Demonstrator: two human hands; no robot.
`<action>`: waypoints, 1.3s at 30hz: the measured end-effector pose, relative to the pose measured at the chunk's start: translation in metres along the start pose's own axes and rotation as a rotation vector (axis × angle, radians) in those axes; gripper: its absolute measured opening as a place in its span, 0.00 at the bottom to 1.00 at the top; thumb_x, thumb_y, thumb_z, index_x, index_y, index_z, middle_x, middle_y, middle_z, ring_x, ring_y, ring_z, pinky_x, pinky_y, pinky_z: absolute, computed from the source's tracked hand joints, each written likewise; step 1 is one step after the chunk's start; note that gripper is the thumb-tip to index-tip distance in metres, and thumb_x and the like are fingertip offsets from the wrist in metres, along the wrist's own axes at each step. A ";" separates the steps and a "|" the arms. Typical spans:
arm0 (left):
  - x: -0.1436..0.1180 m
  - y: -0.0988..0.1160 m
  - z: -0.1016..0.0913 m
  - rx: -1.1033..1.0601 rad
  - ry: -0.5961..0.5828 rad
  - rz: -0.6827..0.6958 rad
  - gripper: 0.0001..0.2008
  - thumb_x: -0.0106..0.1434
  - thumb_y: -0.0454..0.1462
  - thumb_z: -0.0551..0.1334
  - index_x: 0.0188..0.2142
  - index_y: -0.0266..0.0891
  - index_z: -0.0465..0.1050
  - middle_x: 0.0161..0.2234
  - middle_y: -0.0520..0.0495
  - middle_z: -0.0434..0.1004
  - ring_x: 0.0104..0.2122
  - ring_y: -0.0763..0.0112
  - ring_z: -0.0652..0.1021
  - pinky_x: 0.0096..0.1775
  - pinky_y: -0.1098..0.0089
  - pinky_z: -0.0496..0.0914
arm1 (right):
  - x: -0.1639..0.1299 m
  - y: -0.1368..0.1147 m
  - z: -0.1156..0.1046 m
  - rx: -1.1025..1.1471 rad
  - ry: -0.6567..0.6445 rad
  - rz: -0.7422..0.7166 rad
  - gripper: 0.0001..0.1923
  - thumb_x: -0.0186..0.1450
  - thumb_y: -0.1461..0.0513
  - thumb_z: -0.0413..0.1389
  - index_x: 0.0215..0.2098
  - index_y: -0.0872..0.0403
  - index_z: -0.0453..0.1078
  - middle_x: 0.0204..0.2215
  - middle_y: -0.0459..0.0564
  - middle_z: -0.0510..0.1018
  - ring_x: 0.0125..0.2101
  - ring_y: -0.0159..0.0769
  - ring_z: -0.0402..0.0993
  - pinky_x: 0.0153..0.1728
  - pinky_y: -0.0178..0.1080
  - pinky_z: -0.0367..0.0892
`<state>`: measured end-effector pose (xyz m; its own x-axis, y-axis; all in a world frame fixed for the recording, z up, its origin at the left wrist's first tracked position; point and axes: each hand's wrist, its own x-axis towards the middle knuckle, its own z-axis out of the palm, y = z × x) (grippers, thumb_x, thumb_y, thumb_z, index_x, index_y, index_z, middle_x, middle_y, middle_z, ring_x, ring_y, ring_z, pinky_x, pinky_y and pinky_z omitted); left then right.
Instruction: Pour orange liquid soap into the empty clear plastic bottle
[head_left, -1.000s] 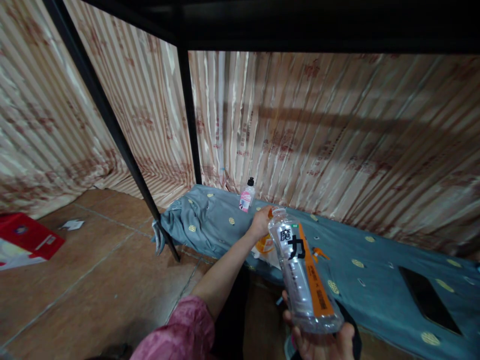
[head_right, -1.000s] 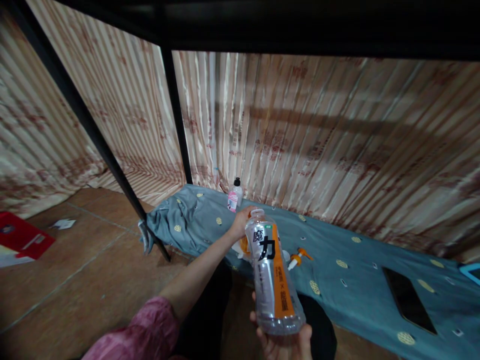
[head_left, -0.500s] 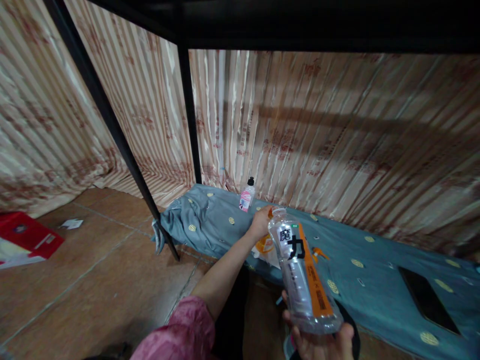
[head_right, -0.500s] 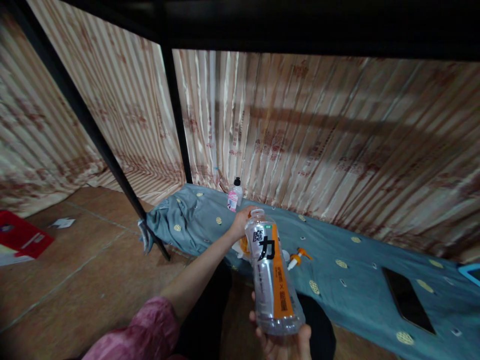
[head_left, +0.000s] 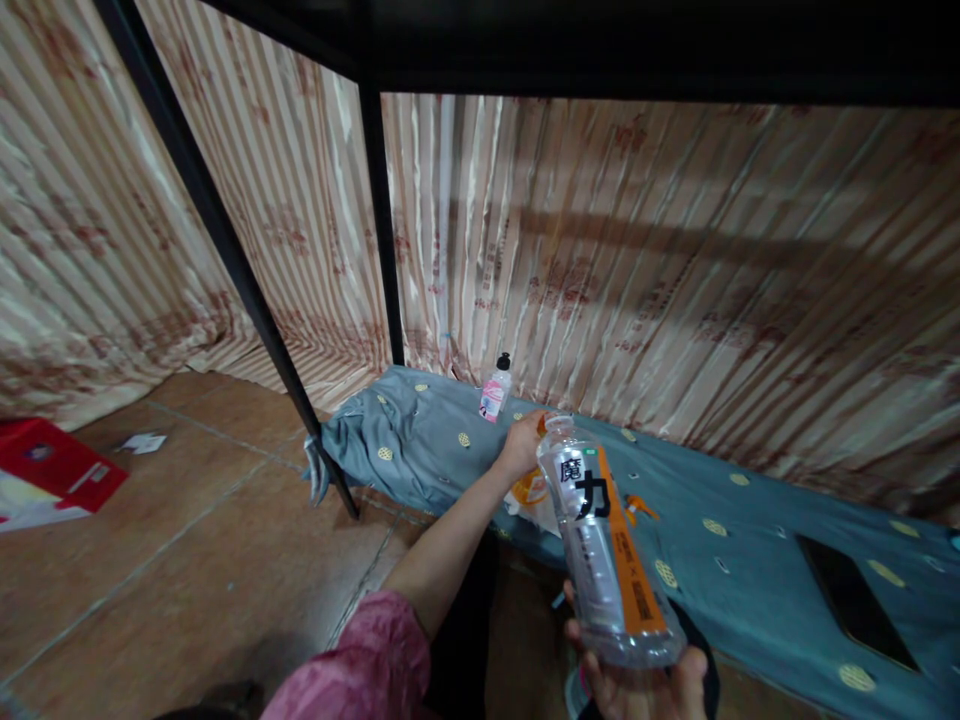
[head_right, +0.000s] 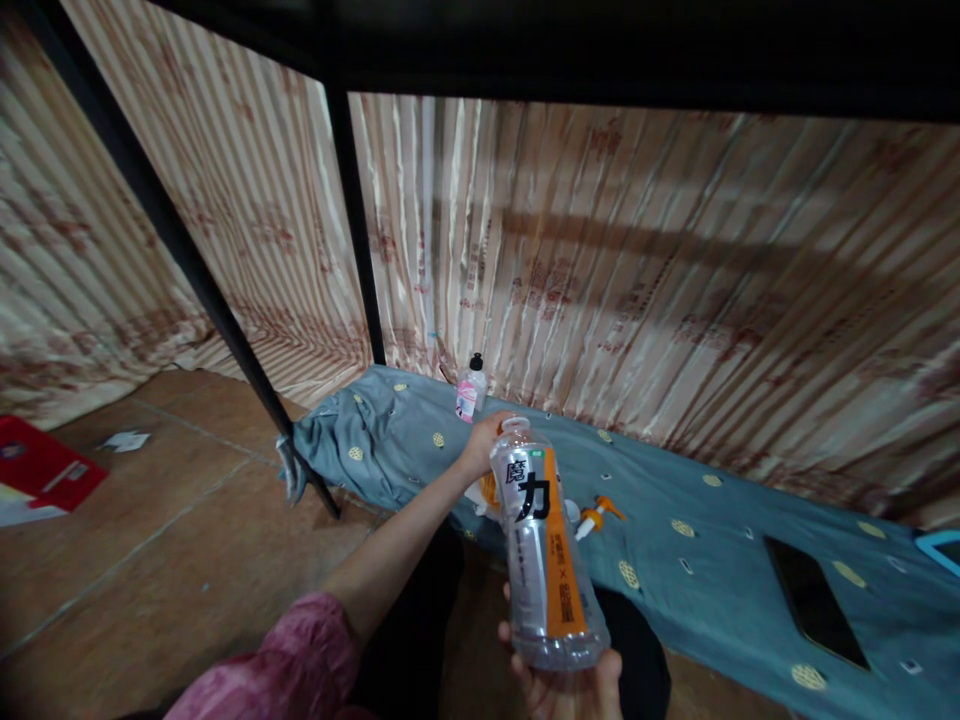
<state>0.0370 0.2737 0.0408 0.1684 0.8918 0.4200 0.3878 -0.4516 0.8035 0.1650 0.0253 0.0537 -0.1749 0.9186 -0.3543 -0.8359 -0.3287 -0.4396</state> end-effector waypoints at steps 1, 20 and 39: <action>0.000 0.000 0.000 0.001 0.000 -0.006 0.11 0.61 0.41 0.60 0.38 0.37 0.74 0.38 0.45 0.79 0.39 0.66 0.77 0.45 0.67 0.71 | 0.000 0.000 0.000 -0.005 -0.006 0.000 0.29 0.44 0.42 0.67 0.40 0.47 0.80 0.41 0.54 0.85 0.37 0.49 0.83 0.33 0.35 0.78; 0.000 -0.001 -0.001 0.007 -0.013 -0.005 0.13 0.62 0.43 0.59 0.40 0.35 0.74 0.39 0.43 0.78 0.40 0.65 0.78 0.46 0.66 0.71 | 0.001 0.002 0.001 -0.012 -0.011 -0.006 0.30 0.43 0.43 0.68 0.41 0.48 0.80 0.41 0.54 0.85 0.37 0.49 0.82 0.34 0.35 0.78; 0.000 0.000 -0.001 -0.011 -0.004 -0.004 0.10 0.61 0.41 0.60 0.39 0.38 0.74 0.39 0.46 0.79 0.40 0.65 0.78 0.46 0.67 0.71 | 0.002 0.003 -0.004 -0.005 -0.009 -0.005 0.31 0.44 0.42 0.67 0.43 0.47 0.79 0.43 0.55 0.84 0.38 0.49 0.82 0.33 0.36 0.77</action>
<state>0.0358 0.2738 0.0416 0.1706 0.8938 0.4147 0.3788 -0.4480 0.8098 0.1644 0.0254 0.0483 -0.1757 0.9221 -0.3448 -0.8342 -0.3255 -0.4452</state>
